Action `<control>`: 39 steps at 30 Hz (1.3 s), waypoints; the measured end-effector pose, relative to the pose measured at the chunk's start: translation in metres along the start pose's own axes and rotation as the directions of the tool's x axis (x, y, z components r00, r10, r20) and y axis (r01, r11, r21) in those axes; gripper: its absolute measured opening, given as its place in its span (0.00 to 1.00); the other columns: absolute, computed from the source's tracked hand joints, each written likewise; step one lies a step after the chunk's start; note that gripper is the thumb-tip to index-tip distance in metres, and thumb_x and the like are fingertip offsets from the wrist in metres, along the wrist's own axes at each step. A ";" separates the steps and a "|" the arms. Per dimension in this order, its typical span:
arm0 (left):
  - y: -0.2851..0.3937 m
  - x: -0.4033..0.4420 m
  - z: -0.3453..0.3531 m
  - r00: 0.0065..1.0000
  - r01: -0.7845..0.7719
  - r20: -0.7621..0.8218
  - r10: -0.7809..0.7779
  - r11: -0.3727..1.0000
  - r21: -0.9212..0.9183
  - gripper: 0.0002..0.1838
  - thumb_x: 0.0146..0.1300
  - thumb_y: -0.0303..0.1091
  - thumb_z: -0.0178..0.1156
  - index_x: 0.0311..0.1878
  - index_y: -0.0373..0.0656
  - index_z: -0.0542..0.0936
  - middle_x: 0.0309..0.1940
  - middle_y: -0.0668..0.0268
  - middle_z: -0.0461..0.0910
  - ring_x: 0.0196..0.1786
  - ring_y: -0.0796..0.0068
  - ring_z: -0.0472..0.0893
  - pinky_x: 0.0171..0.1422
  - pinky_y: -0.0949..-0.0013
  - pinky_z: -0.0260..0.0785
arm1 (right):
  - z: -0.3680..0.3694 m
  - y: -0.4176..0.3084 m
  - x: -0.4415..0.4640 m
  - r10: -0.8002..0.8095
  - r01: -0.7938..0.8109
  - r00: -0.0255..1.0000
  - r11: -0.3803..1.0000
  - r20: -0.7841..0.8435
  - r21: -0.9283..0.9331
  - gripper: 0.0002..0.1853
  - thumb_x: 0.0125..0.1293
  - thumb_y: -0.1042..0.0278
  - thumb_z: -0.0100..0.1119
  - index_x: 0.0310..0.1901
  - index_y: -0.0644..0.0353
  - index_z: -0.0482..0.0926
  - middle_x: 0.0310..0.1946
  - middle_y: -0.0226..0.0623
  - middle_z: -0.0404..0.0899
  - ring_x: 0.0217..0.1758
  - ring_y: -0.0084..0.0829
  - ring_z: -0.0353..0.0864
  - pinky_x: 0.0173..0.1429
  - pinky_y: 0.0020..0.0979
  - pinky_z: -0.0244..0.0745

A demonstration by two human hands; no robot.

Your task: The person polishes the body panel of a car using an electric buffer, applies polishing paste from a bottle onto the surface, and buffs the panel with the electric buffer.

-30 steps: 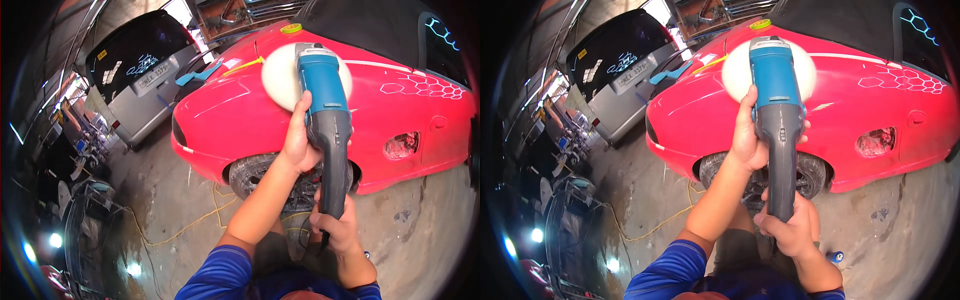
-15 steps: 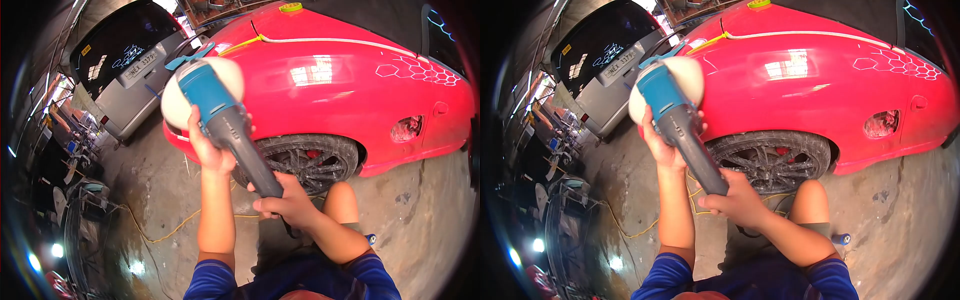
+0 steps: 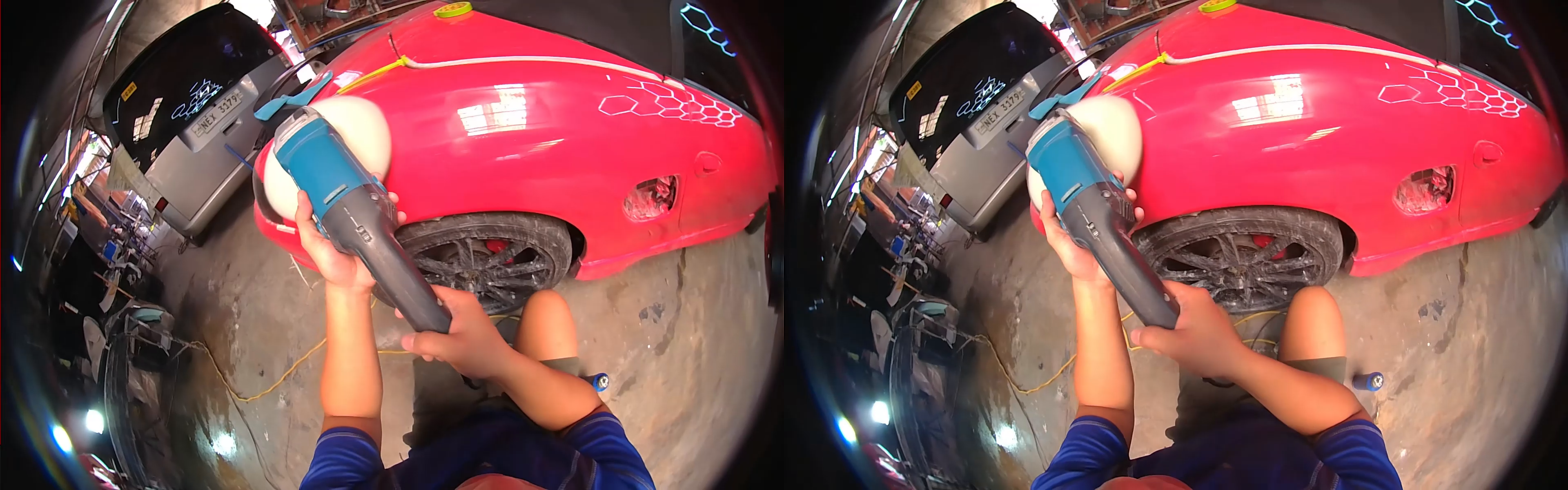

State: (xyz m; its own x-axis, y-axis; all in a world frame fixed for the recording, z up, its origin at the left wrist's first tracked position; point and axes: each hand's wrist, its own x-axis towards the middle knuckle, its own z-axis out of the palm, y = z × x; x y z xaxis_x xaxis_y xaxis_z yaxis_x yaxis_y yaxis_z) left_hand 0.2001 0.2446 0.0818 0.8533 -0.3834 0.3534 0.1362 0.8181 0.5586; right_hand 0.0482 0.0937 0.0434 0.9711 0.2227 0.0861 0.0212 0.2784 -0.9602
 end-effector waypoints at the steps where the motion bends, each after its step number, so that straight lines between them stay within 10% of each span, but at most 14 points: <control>1: -0.009 0.002 0.006 1.000 0.006 0.006 -0.006 1.000 0.005 0.51 0.73 0.76 0.48 0.74 0.31 0.68 0.61 0.42 0.80 0.53 0.44 0.86 0.52 0.41 0.86 | -0.006 0.003 -0.006 -0.019 0.020 1.000 1.000 -0.017 0.022 0.22 0.61 0.74 0.75 0.56 0.65 0.82 0.32 0.28 0.81 0.28 0.18 0.78 0.33 0.25 0.71; 39: -0.256 0.029 0.161 0.843 0.452 0.215 -0.492 0.867 0.211 0.45 0.74 0.72 0.54 0.67 0.33 0.74 0.52 0.50 0.85 0.45 0.55 0.90 0.47 0.55 0.87 | -0.138 0.010 -0.145 -0.135 0.282 0.855 0.931 -0.500 0.231 0.17 0.56 0.78 0.69 0.48 0.66 0.79 0.25 0.32 0.79 0.24 0.22 0.78 0.30 0.25 0.69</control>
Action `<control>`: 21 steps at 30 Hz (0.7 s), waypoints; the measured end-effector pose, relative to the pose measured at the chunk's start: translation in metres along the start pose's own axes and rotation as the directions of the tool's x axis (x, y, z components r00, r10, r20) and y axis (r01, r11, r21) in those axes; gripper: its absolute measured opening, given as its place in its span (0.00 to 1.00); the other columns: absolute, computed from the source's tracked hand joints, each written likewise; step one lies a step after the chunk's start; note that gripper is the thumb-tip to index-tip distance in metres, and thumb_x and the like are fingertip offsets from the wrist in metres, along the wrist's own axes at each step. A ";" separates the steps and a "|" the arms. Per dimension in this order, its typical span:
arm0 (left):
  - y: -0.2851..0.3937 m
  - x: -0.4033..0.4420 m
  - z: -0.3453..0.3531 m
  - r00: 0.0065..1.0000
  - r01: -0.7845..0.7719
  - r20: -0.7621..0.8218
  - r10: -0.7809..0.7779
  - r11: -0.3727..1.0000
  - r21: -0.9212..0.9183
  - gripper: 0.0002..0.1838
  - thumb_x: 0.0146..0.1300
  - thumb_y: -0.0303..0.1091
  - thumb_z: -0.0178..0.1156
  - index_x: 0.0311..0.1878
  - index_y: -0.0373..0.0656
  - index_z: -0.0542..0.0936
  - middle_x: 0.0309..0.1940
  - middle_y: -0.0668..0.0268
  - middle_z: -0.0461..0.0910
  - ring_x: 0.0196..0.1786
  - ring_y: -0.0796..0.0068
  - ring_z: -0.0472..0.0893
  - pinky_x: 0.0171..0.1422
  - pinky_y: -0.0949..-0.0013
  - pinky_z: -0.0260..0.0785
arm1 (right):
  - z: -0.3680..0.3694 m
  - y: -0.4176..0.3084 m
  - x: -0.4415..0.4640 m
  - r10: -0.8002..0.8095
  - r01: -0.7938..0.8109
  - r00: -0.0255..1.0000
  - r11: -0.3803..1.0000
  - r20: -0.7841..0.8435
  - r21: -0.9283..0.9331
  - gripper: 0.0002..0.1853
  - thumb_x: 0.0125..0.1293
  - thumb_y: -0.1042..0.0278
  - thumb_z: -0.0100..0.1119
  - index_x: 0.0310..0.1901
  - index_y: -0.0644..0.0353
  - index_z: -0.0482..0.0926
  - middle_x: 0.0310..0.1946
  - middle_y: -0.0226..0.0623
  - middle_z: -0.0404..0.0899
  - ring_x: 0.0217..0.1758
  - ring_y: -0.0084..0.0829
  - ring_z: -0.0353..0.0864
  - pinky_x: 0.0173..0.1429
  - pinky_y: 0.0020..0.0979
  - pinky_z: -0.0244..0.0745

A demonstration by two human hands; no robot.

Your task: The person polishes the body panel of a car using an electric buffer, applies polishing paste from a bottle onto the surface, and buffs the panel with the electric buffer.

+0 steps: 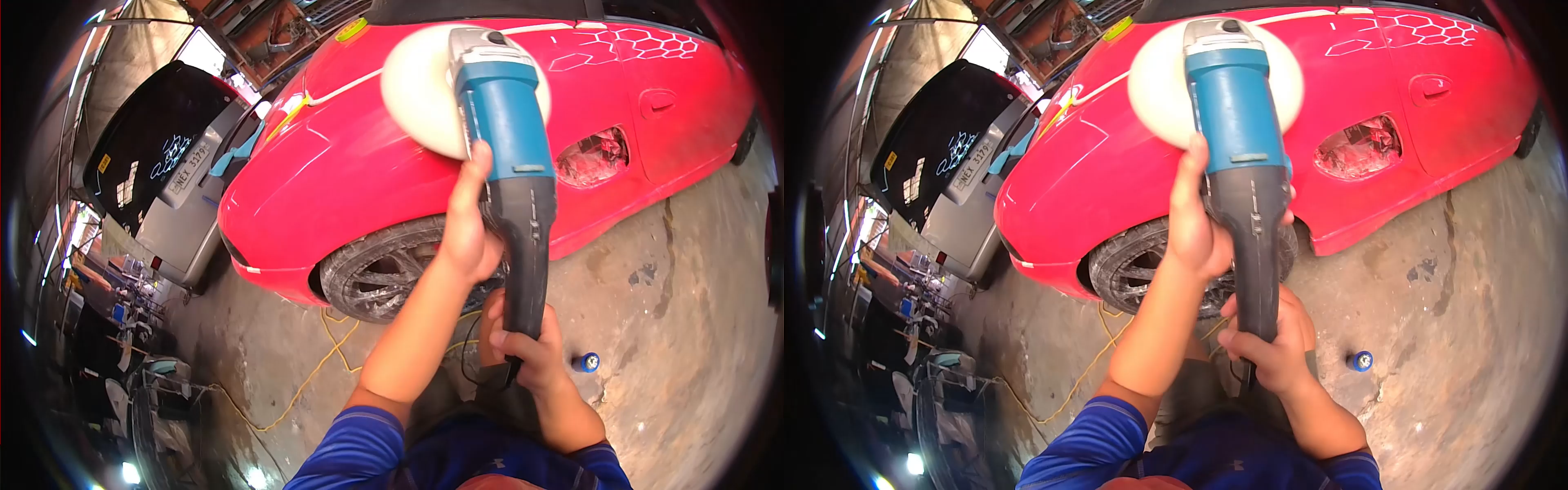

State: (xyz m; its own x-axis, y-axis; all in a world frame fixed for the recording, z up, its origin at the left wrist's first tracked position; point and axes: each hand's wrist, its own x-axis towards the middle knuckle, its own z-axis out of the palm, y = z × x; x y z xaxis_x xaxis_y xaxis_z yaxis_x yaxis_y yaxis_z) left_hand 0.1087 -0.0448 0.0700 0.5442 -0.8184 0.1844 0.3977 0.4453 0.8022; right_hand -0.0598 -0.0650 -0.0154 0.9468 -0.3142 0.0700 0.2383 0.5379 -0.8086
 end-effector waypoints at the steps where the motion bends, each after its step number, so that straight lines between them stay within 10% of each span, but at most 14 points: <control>1: -0.004 -0.015 0.002 0.998 -0.040 -0.036 0.043 0.997 0.072 0.44 0.73 0.69 0.57 0.69 0.34 0.71 0.53 0.50 0.83 0.46 0.56 0.90 0.46 0.56 0.88 | 0.003 0.003 -0.001 0.008 -0.009 1.000 0.998 0.026 0.057 0.14 0.58 0.80 0.69 0.46 0.66 0.79 0.26 0.31 0.80 0.25 0.22 0.79 0.31 0.25 0.71; 3: -0.011 -0.049 0.005 0.986 -0.108 -0.096 0.133 0.968 0.225 0.44 0.72 0.65 0.64 0.73 0.36 0.66 0.55 0.50 0.81 0.46 0.57 0.90 0.42 0.57 0.88 | 0.009 0.010 0.000 0.014 -0.023 0.997 0.993 0.075 0.119 0.12 0.60 0.82 0.69 0.44 0.64 0.79 0.26 0.31 0.81 0.26 0.22 0.80 0.32 0.26 0.73; 4: 0.000 -0.064 0.003 0.995 -0.010 -0.098 0.026 0.988 0.155 0.51 0.68 0.41 0.75 0.83 0.49 0.49 0.60 0.54 0.76 0.51 0.60 0.86 0.52 0.59 0.85 | 0.013 0.015 0.002 0.017 -0.029 0.995 0.992 0.095 0.123 0.11 0.60 0.82 0.69 0.44 0.64 0.79 0.27 0.31 0.81 0.26 0.22 0.80 0.32 0.26 0.73; 10: 0.017 -0.096 -0.030 0.919 -0.305 -0.162 0.360 0.907 0.289 0.63 0.65 0.34 0.74 0.88 0.51 0.35 0.71 0.51 0.68 0.68 0.62 0.76 0.61 0.60 0.81 | 0.046 0.035 0.009 0.074 -0.079 0.976 0.997 0.203 0.016 0.10 0.62 0.81 0.71 0.42 0.63 0.80 0.30 0.31 0.82 0.28 0.22 0.81 0.33 0.26 0.75; 15: 0.044 -0.133 -0.056 0.855 -0.336 -0.303 0.420 0.895 0.293 0.57 0.64 0.37 0.73 0.85 0.57 0.41 0.62 0.45 0.76 0.40 0.62 0.87 0.25 0.64 0.84 | 0.078 0.057 0.019 0.143 -0.130 0.952 0.989 0.271 -0.063 0.11 0.62 0.76 0.75 0.42 0.62 0.81 0.32 0.29 0.83 0.33 0.20 0.82 0.38 0.26 0.76; 21: 0.067 -0.168 -0.093 0.773 -0.423 -0.375 0.513 0.856 0.298 0.47 0.66 0.42 0.69 0.78 0.45 0.50 0.61 0.40 0.76 0.22 0.61 0.83 0.22 0.63 0.81 | 0.107 0.092 0.037 0.171 -0.086 0.922 0.965 0.347 -0.246 0.16 0.58 0.70 0.80 0.45 0.64 0.84 0.35 0.28 0.84 0.40 0.20 0.82 0.46 0.28 0.78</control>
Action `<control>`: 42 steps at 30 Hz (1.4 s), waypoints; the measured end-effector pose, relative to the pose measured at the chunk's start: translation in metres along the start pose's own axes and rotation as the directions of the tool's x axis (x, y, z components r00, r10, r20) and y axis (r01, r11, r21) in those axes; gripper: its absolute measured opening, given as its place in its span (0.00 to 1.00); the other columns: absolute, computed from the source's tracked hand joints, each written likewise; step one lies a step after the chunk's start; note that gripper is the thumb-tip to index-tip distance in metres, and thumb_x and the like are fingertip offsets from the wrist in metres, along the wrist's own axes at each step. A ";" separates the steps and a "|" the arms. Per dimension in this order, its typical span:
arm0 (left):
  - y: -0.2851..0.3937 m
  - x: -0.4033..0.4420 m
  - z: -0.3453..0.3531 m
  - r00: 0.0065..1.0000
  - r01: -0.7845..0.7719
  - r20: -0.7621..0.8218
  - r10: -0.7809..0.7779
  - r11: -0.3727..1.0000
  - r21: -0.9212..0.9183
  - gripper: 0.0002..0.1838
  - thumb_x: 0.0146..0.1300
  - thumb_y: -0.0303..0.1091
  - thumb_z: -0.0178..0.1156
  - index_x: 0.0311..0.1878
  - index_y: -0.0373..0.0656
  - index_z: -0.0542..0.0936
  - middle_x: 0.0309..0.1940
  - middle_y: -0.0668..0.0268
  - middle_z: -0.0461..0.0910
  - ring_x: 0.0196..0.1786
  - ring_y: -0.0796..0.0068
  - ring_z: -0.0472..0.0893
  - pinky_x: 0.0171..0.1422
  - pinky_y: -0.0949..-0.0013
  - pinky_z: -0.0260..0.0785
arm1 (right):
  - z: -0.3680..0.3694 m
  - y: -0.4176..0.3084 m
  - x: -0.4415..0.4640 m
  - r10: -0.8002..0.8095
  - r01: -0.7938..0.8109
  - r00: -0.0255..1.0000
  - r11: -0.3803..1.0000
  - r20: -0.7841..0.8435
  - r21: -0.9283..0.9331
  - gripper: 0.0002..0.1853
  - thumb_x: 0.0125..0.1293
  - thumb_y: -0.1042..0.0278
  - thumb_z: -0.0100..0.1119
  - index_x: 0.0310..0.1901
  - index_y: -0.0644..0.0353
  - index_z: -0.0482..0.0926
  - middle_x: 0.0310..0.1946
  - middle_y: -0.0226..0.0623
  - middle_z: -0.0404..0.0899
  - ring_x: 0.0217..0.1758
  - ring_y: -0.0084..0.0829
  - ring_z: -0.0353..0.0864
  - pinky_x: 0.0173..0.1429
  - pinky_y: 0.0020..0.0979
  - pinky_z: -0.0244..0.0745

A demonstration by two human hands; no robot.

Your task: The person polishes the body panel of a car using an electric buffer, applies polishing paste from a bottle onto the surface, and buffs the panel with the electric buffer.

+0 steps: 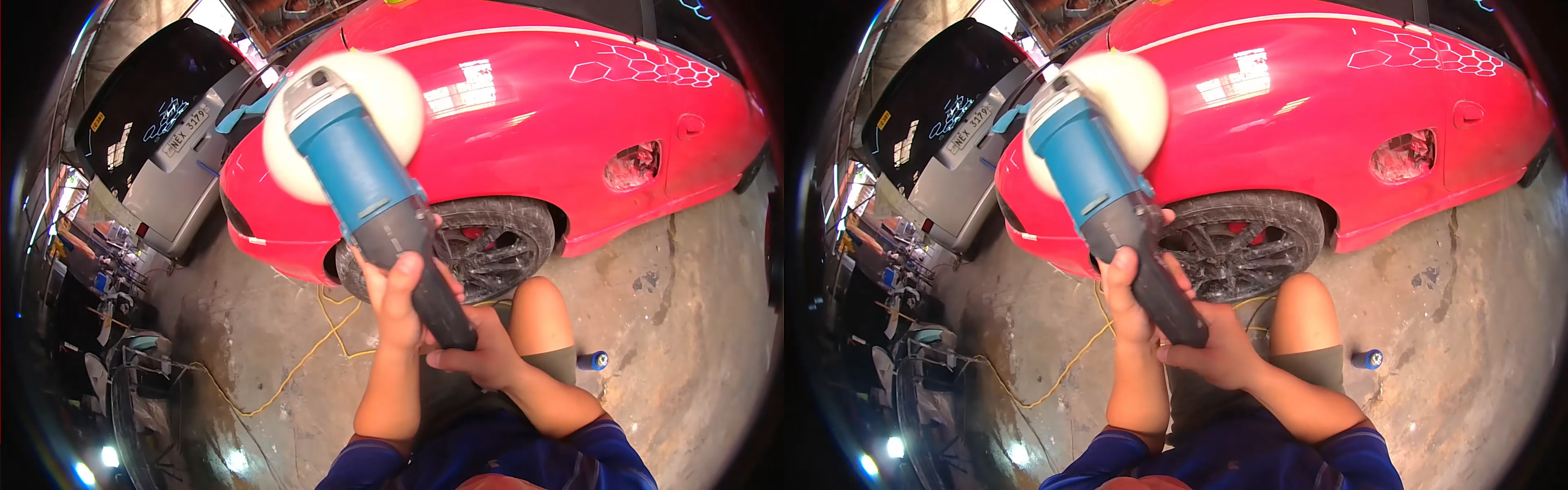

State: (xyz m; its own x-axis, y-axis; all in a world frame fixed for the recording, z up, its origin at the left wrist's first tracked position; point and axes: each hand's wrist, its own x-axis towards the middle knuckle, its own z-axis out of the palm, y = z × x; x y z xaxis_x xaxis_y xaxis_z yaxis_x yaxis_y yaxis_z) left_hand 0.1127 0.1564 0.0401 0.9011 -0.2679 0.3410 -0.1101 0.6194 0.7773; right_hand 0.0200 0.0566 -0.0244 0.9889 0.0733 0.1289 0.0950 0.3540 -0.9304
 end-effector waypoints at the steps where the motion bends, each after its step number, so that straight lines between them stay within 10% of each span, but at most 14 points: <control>1: 0.002 -0.002 -0.008 0.999 -0.036 -0.022 0.042 0.976 0.213 0.43 0.70 0.60 0.62 0.70 0.27 0.68 0.61 0.42 0.79 0.23 0.69 0.83 0.22 0.67 0.81 | 0.006 -0.004 0.003 0.044 -0.043 0.999 0.999 0.005 -0.009 0.17 0.58 0.68 0.80 0.45 0.64 0.85 0.36 0.31 0.85 0.41 0.21 0.83 0.47 0.29 0.79; 10: 0.012 -0.010 -0.074 0.988 -0.019 -0.149 0.030 0.997 0.070 0.52 0.68 0.74 0.58 0.71 0.27 0.69 0.23 0.56 0.80 0.20 0.70 0.81 0.22 0.69 0.80 | 0.044 0.016 0.036 -0.206 0.217 0.976 0.958 0.077 -0.188 0.13 0.56 0.68 0.78 0.41 0.61 0.87 0.30 0.32 0.88 0.32 0.28 0.88 0.42 0.32 0.80; 21: -0.023 -0.021 -0.049 0.996 0.058 0.057 -0.062 0.996 0.061 0.58 0.65 0.78 0.59 0.75 0.28 0.66 0.22 0.56 0.80 0.22 0.68 0.83 0.26 0.69 0.79 | 0.014 -0.005 -0.007 -0.095 0.065 0.993 0.932 -0.066 -0.355 0.20 0.58 0.70 0.80 0.51 0.63 0.86 0.35 0.33 0.86 0.38 0.23 0.84 0.48 0.30 0.80; 24: -0.037 -0.019 -0.027 0.989 0.068 0.137 -0.061 0.996 -0.051 0.53 0.66 0.67 0.67 0.74 0.28 0.64 0.37 0.51 0.79 0.26 0.66 0.85 0.26 0.66 0.82 | -0.006 0.000 -0.024 0.007 -0.044 0.991 0.963 -0.135 -0.266 0.18 0.59 0.71 0.79 0.50 0.63 0.85 0.37 0.32 0.86 0.40 0.22 0.84 0.49 0.30 0.80; 26: -0.047 -0.017 -0.012 0.983 0.066 0.183 -0.034 0.983 -0.170 0.47 0.67 0.55 0.73 0.73 0.28 0.63 0.67 0.43 0.75 0.31 0.64 0.88 0.28 0.62 0.85 | -0.017 0.001 -0.033 -0.001 -0.036 0.985 0.976 -0.171 -0.215 0.17 0.59 0.72 0.78 0.49 0.64 0.85 0.37 0.30 0.86 0.41 0.20 0.83 0.50 0.29 0.79; 29: -0.068 -0.017 0.002 0.957 0.165 0.269 -0.112 0.969 -0.184 0.51 0.64 0.48 0.76 0.77 0.36 0.55 0.66 0.42 0.76 0.27 0.62 0.87 0.27 0.63 0.84 | -0.029 0.001 -0.046 -0.117 0.071 0.969 0.975 -0.218 -0.210 0.15 0.59 0.74 0.77 0.47 0.64 0.84 0.38 0.27 0.85 0.41 0.20 0.82 0.49 0.28 0.79; 36: -0.094 -0.009 0.065 0.920 0.148 0.377 -0.107 0.986 -0.081 0.65 0.63 0.36 0.75 0.88 0.48 0.33 0.76 0.50 0.62 0.77 0.58 0.68 0.80 0.52 0.64 | -0.064 0.002 -0.073 -0.079 0.104 0.925 0.994 -0.372 0.047 0.13 0.58 0.78 0.72 0.45 0.63 0.81 0.35 0.28 0.81 0.35 0.21 0.81 0.41 0.25 0.76; 42: -0.106 0.011 0.119 0.887 0.018 0.462 -0.020 1.000 0.010 0.58 0.72 0.59 0.70 0.88 0.42 0.45 0.70 0.56 0.71 0.70 0.66 0.75 0.74 0.59 0.69 | -0.072 -0.028 -0.082 -0.099 0.244 0.897 0.923 -0.430 0.296 0.14 0.56 0.69 0.66 0.41 0.64 0.75 0.22 0.36 0.74 0.21 0.30 0.73 0.29 0.31 0.68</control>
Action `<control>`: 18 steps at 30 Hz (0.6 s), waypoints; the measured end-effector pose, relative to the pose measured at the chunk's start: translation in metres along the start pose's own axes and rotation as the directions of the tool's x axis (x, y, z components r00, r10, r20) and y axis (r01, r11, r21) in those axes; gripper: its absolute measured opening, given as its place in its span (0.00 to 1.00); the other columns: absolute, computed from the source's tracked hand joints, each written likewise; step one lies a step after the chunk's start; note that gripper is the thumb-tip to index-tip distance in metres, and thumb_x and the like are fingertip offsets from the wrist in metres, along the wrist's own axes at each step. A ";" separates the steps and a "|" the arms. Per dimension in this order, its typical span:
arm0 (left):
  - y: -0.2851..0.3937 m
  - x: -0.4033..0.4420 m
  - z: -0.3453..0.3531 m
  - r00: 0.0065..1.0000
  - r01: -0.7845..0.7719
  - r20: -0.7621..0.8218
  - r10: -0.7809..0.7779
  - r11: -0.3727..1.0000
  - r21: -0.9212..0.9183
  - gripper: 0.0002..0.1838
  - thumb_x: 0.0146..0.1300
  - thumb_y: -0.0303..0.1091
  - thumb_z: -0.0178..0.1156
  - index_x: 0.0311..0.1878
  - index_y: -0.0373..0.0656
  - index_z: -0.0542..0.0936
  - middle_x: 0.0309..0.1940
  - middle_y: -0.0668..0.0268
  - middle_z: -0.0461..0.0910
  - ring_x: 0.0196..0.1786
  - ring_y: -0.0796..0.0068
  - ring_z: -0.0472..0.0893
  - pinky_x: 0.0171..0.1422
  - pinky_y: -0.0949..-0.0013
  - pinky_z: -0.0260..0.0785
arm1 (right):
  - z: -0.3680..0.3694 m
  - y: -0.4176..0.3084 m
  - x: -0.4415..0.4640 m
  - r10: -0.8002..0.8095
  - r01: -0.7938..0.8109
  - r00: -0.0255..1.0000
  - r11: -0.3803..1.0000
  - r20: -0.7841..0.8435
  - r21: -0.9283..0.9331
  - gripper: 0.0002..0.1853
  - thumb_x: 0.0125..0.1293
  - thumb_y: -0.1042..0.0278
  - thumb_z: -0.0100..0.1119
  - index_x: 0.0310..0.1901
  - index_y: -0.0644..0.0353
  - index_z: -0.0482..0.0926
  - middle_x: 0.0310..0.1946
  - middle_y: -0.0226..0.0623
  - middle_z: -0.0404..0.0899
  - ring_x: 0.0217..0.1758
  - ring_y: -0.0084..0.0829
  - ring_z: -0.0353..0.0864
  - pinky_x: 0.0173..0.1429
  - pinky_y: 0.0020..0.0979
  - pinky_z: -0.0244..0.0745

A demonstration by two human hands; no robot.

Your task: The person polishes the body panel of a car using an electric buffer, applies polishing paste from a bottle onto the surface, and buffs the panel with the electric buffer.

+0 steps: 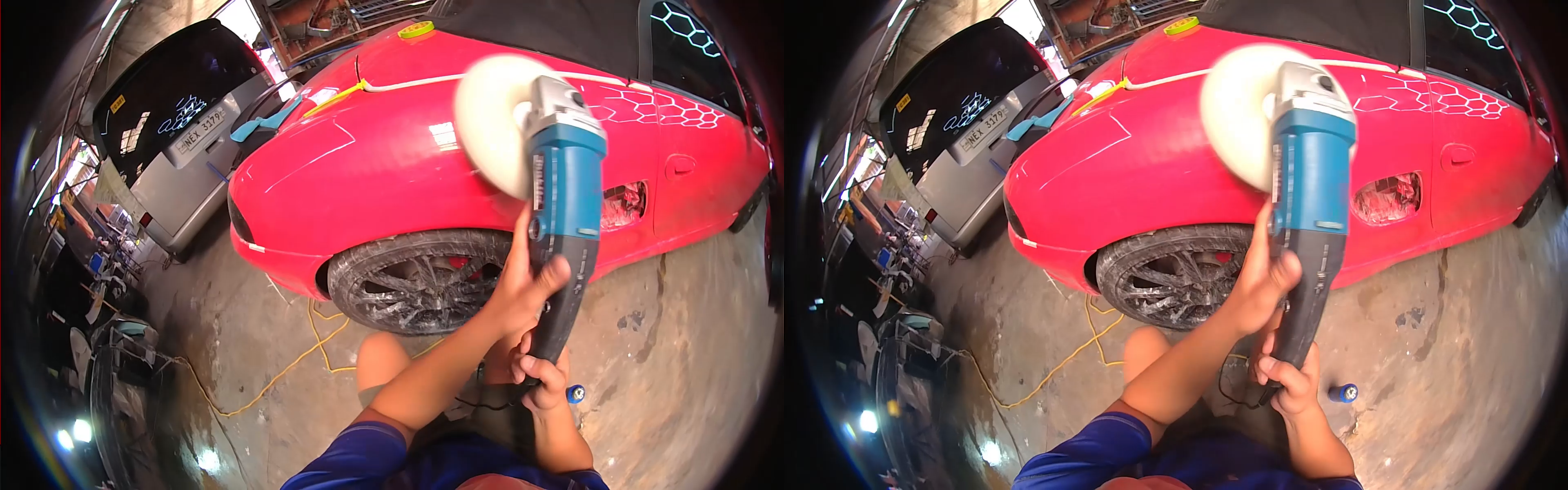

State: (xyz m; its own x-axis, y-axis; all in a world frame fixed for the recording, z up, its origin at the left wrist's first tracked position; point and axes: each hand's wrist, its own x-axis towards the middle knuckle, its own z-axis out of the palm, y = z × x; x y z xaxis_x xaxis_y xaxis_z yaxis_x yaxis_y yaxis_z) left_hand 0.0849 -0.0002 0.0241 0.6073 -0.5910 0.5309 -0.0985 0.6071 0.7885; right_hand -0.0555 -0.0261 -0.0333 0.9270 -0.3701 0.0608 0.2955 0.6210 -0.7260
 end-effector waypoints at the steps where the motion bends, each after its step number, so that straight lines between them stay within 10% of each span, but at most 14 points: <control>1: 0.005 0.009 -0.013 0.961 0.263 0.096 -0.259 0.964 -0.035 0.46 0.75 0.68 0.61 0.81 0.41 0.62 0.58 0.62 0.82 0.56 0.74 0.83 0.61 0.65 0.77 | -0.003 0.001 0.000 -0.015 0.014 0.999 1.000 0.041 0.017 0.14 0.56 0.68 0.66 0.40 0.63 0.74 0.21 0.36 0.73 0.20 0.30 0.72 0.29 0.31 0.67; 4: 0.010 0.051 -0.005 0.890 0.438 0.253 -0.379 0.863 -0.250 0.39 0.76 0.69 0.58 0.67 0.38 0.77 0.50 0.65 0.86 0.50 0.75 0.88 0.51 0.65 0.84 | -0.011 0.009 -0.003 -0.052 0.047 0.992 0.998 0.113 0.048 0.13 0.57 0.65 0.65 0.37 0.62 0.72 0.19 0.36 0.72 0.19 0.31 0.70 0.29 0.32 0.66; 18: 0.058 0.052 -0.069 0.917 0.399 0.148 -0.371 0.877 -0.269 0.23 0.77 0.46 0.63 0.59 0.33 0.78 0.42 0.59 0.87 0.38 0.72 0.89 0.41 0.66 0.86 | 0.020 0.052 0.001 0.100 -0.104 0.981 0.994 0.169 0.016 0.09 0.57 0.76 0.66 0.36 0.63 0.74 0.25 0.36 0.74 0.24 0.30 0.74 0.32 0.31 0.68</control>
State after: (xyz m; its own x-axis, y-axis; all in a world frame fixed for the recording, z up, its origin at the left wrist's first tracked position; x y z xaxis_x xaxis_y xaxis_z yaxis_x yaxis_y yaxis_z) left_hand 0.1657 0.0409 0.0760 0.4764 -0.8459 0.2397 0.3675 0.4393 0.8197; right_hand -0.0339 0.0201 -0.0572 0.9774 -0.1846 0.1027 0.2013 0.6667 -0.7176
